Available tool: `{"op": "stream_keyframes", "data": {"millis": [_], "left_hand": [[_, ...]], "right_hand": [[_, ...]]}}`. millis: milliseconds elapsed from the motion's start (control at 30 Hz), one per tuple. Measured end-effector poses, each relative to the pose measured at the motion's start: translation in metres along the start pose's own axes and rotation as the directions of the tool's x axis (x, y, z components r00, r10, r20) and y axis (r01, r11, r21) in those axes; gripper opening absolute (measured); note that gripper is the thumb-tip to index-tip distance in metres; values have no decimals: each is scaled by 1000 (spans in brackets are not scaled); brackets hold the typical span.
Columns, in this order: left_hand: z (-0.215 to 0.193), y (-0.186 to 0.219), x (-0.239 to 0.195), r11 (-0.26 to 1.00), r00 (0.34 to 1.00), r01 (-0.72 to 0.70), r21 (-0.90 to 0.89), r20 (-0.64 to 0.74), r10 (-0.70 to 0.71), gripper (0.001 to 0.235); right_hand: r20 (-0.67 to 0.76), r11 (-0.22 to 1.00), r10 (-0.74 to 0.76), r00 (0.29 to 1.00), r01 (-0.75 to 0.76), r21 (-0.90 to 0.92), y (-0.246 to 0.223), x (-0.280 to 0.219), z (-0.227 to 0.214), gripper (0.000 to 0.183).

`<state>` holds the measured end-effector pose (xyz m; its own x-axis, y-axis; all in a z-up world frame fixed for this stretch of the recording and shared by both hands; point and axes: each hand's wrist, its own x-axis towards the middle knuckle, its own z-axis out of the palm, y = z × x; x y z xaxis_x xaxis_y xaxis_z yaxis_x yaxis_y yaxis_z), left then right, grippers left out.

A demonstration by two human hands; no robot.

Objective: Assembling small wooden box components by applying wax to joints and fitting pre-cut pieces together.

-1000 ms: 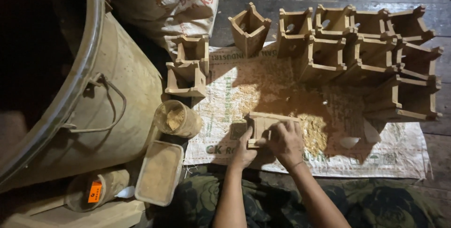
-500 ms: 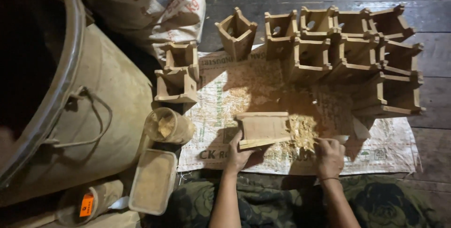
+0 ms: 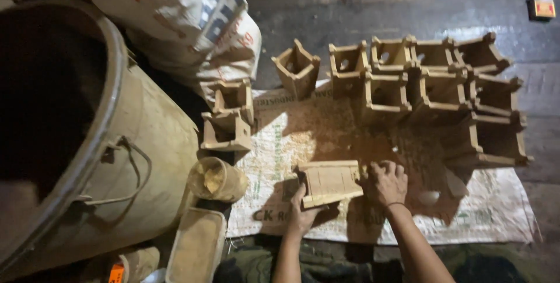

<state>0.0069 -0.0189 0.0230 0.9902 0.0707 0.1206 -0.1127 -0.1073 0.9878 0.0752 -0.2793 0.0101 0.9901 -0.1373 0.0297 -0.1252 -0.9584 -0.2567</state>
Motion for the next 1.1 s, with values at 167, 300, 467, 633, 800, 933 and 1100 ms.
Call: {"op": "stream_keyframes", "data": {"millis": [167, 300, 467, 633, 800, 933, 1100], "left_hand": [[-4, 11, -4, 979, 987, 141, 148, 58, -151, 74], [-4, 8, -2, 999, 996, 33, 28, 81, -35, 71], [-2, 2, -3, 985, 986, 161, 61, 32, -163, 73], [-4, 18, -3, 993, 990, 116, -21, 78, -114, 59], [-5, 8, -4, 994, 992, 104, 39, 68, -107, 53], [-1, -71, -16, 977, 982, 176, 118, 53, -183, 67], [-5, 25, -9, 860, 938, 346, -376, 120, -325, 34]], "right_hand": [[86, 995, -37, 996, 44, -86, 15, -7, 26, 30], [40, 989, -15, 999, 20, -147, 19, -18, 45, 16], [-121, 988, -55, 991, 36, -151, 23, -21, 63, 30], [-301, 993, -83, 950, 104, 55, 16, -48, 22, 17], [-522, 957, -79, 849, 210, 198, -50, -78, -25, 24], [-601, 854, -227, 766, 453, 255, -105, -94, -34, 19], [-661, 828, -374, 651, 556, 79, -128, -111, -17, 22]]}}
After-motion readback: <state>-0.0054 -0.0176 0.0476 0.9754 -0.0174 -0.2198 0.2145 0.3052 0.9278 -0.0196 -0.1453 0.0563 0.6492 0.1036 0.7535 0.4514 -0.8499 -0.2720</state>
